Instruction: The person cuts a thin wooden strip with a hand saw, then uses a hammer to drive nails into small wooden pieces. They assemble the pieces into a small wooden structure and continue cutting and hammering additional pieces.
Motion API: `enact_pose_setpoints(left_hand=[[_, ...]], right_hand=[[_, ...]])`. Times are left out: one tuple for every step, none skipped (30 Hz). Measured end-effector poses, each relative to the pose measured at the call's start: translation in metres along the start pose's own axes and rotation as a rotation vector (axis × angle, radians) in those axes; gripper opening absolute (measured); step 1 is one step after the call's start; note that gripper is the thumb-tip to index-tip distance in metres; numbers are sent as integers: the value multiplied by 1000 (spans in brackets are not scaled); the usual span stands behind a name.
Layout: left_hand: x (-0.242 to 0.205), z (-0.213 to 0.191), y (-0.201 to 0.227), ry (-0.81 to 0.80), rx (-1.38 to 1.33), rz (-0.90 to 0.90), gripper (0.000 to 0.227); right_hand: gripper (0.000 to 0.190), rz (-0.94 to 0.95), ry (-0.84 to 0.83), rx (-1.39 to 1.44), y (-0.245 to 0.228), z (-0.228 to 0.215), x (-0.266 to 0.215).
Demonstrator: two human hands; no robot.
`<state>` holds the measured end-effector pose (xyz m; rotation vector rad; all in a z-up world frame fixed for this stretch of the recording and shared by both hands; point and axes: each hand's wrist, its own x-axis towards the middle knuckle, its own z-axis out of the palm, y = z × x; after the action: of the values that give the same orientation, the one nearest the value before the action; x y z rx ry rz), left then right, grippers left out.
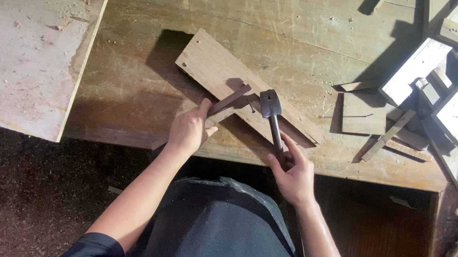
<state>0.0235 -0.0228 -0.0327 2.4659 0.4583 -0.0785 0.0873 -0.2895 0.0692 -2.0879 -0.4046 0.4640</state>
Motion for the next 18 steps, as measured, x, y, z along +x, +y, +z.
enact_pose_setpoints(left_hand=[[0,-2,6,-23,-7,-13,48],[0,-4,13,0,14,10,48],[-1,-6,21,22,35,35,48],[-2,-7,28,45,56,60,49],[-2,-9,36,37,30,61,54],[-2,-9,44,29,3,63,60],[-3,-8,53,21,-26,65,65],[-4,-6,62,13,-38,67,66],[-4,-5,70,7,-49,72,67],[-5,-3,79,1,-61,76,69],[-7,0,88,44,-80,75,69],[-10,3,97,87,-100,75,69],[-11,4,104,130,-121,74,69],[-12,4,110,134,-203,70,67],[-16,5,115,137,-284,62,65],[-18,6,122,139,-365,54,63],[-24,9,128,167,-423,35,61],[-30,12,134,197,-482,15,59]], right_hand=[[62,37,13,-17,1,-6,0],[62,75,25,-33,2,-13,1],[62,113,37,-49,4,-19,1],[61,64,56,-18,7,-26,3],[60,16,75,11,11,-34,4],[59,-32,95,40,15,-43,5],[59,-2,106,-7,20,-52,6],[59,28,116,-55,26,-63,7],[59,55,128,-102,31,-73,8],[60,60,132,-135,36,-83,8],[60,64,135,-168,41,-95,9],[61,68,138,-202,46,-105,9],[61,79,137,-204,50,-113,9],[62,91,137,-205,53,-120,11],[62,104,132,-206,58,-127,11],[62,94,134,-233,62,-134,14],[62,92,127,-260,67,-138,15],[62,90,120,-286,72,-142,15]])
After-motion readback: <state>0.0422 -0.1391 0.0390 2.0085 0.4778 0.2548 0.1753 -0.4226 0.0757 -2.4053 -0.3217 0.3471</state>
